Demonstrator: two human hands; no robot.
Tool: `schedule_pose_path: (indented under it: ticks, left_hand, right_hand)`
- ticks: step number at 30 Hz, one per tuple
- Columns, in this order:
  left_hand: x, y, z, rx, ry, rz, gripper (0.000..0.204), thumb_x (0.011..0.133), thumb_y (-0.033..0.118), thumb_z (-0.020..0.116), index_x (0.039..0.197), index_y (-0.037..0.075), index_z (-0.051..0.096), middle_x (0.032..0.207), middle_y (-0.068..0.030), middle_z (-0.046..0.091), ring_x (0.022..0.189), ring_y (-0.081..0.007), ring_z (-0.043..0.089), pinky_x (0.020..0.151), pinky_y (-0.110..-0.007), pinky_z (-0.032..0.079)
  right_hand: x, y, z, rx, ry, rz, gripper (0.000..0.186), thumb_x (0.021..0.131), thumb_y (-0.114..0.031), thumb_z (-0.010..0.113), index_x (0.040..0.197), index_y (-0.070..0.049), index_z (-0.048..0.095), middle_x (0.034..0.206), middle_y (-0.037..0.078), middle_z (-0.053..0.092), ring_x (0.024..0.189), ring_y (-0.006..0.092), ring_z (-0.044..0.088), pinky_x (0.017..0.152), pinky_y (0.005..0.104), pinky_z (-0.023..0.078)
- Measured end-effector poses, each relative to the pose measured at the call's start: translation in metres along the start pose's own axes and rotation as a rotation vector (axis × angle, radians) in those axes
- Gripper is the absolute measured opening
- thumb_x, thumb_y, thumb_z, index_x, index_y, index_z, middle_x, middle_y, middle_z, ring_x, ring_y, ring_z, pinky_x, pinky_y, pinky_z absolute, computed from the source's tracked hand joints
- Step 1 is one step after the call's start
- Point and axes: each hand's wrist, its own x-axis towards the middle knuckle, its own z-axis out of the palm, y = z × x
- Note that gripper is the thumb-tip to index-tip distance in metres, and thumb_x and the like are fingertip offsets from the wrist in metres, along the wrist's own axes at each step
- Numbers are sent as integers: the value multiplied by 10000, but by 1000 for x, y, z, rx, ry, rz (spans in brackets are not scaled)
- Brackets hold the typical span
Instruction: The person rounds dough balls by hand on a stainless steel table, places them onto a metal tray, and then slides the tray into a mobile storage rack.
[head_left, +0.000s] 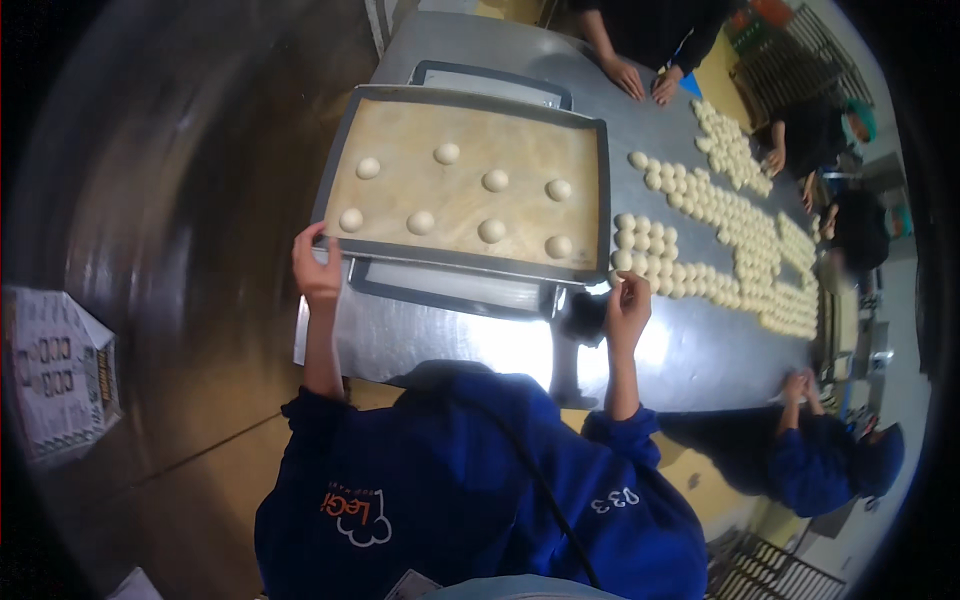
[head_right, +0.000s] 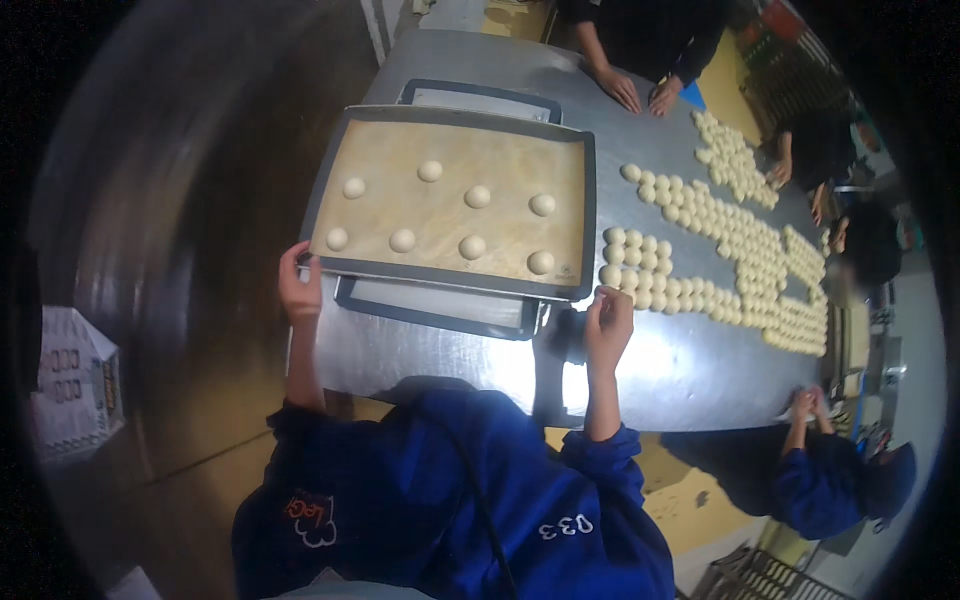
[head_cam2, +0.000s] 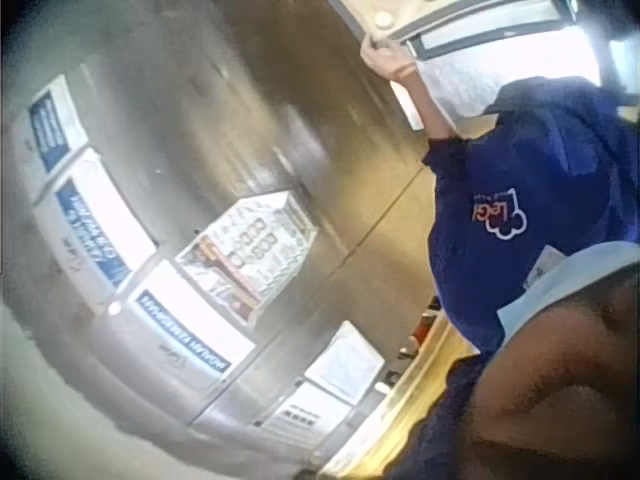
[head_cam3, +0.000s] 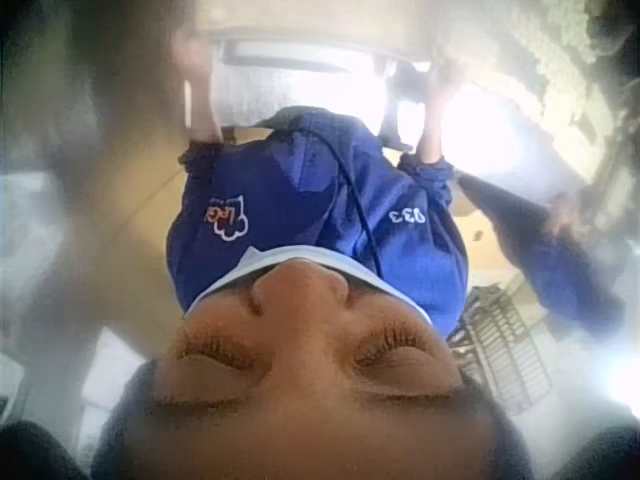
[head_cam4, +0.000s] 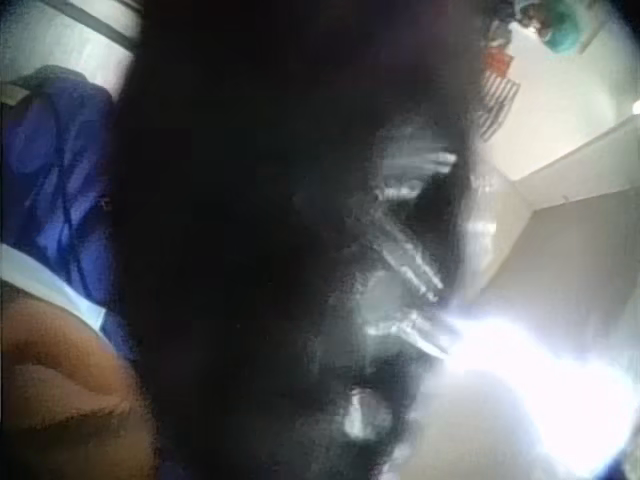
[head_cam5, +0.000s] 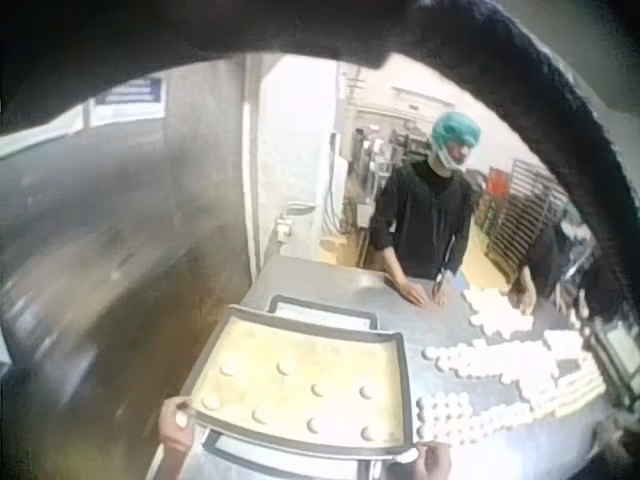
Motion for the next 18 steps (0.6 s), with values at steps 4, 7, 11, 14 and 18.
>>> schedule_pose_path:
  ticks: [4,7,11,14,18]
  left_hand:
    - [52,18,26,142,-252,44,325,837,100,667,1152,43,608,1107,-145,631,1053,-306,615,920,-398,487]
    - [89,-1,44,244,-385,72,403,819,144,694,1196,51,587,1145,-151,620,1082,-313,610,929,-400,495]
    - [126,-18,76,402,-528,190,509,773,199,744,1232,62,571,1165,-163,612,1094,-330,607,935,-408,497]
    - [137,-16,101,455,-577,270,496,738,223,770,1184,73,614,1112,-164,628,1078,-342,616,928,-418,498]
    - [162,-25,117,481,-771,192,393,718,190,778,1080,79,670,1045,-177,656,995,-339,653,872,-404,522]
  right_hand:
    - [-19,17,-6,-124,89,61,290,844,-1,609,1133,-20,610,983,116,567,846,227,538,808,350,456]
    - [-39,44,-7,-79,160,188,280,852,-3,608,1132,-8,604,1031,118,572,880,233,561,843,361,462]
    - [-67,52,-10,-67,190,220,262,871,4,605,1132,-16,608,1014,88,586,861,182,575,789,313,475]
    - [-84,64,-13,-8,209,298,230,889,2,599,1118,-21,611,984,75,580,830,136,572,732,276,484]
    - [-99,79,-18,39,233,293,161,907,-16,594,1067,-22,618,961,77,553,812,114,565,661,245,477]
